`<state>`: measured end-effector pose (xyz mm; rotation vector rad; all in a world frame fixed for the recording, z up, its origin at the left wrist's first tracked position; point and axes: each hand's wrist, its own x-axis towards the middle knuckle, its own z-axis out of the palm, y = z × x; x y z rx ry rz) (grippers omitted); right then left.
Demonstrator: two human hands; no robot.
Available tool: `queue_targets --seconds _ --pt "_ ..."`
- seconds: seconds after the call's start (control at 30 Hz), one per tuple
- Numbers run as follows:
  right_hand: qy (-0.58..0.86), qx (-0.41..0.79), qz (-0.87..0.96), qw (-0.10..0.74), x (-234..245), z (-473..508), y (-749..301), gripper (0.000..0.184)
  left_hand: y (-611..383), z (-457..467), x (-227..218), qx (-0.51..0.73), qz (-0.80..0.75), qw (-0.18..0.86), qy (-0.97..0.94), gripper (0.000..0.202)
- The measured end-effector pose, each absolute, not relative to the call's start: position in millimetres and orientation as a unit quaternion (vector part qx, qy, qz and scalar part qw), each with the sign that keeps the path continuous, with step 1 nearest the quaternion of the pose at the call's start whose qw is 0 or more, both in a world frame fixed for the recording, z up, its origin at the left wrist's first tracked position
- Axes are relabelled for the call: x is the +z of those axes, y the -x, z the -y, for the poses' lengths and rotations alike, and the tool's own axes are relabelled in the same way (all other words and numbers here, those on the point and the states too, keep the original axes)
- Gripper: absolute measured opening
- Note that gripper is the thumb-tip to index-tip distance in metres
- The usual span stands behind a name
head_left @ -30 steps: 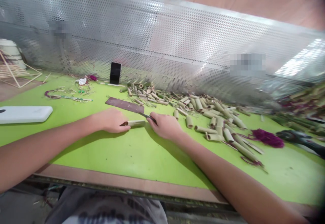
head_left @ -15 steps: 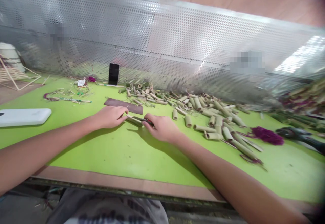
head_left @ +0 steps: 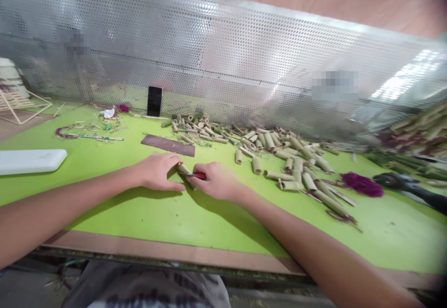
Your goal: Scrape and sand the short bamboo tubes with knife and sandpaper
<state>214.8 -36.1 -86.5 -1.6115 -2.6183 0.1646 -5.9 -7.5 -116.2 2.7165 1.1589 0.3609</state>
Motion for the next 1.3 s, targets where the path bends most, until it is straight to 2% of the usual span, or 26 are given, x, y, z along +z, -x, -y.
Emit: queue_targets --seconds 0.1,0.43,0.67,0.9,1.07,1.13,1.23,1.3 --pt "0.511 0.083 0.855 0.036 -86.3 39.6 -211.1 0.031 -0.6 13.7 -116.0 0.127 -0.392 0.105 -0.905 0.078" --pt "0.441 0.136 0.884 0.076 -89.1 42.0 -214.1 0.027 -3.6 17.7 -115.0 0.144 -0.378 0.106 -0.908 0.068" --pt "0.37 0.158 0.914 0.053 -92.0 26.1 -232.7 0.03 4.5 14.6 -113.1 0.138 -0.372 0.141 -0.907 0.078" --pt "0.409 0.067 0.909 0.048 -89.1 17.8 -241.8 0.038 12.5 8.3 -114.2 0.149 -0.317 0.241 -0.905 0.084" --pt "0.378 0.009 0.926 0.019 -94.4 19.0 -235.6 0.03 13.1 8.5 -113.5 0.146 -0.311 0.275 -0.898 0.091" --pt "0.362 -0.002 0.932 0.016 -95.7 20.2 -232.9 0.028 13.0 7.6 -113.8 0.147 -0.319 0.291 -0.89 0.084" --pt "0.357 -0.015 0.934 0.013 -96.4 21.7 -230.3 0.027 11.4 2.3 -114.8 0.202 -0.361 0.286 -0.864 0.055" --pt "0.358 -0.025 0.934 0.006 -96.6 22.2 -229.0 0.027 9.3 -4.3 -114.6 0.237 -0.409 0.274 -0.838 0.044"
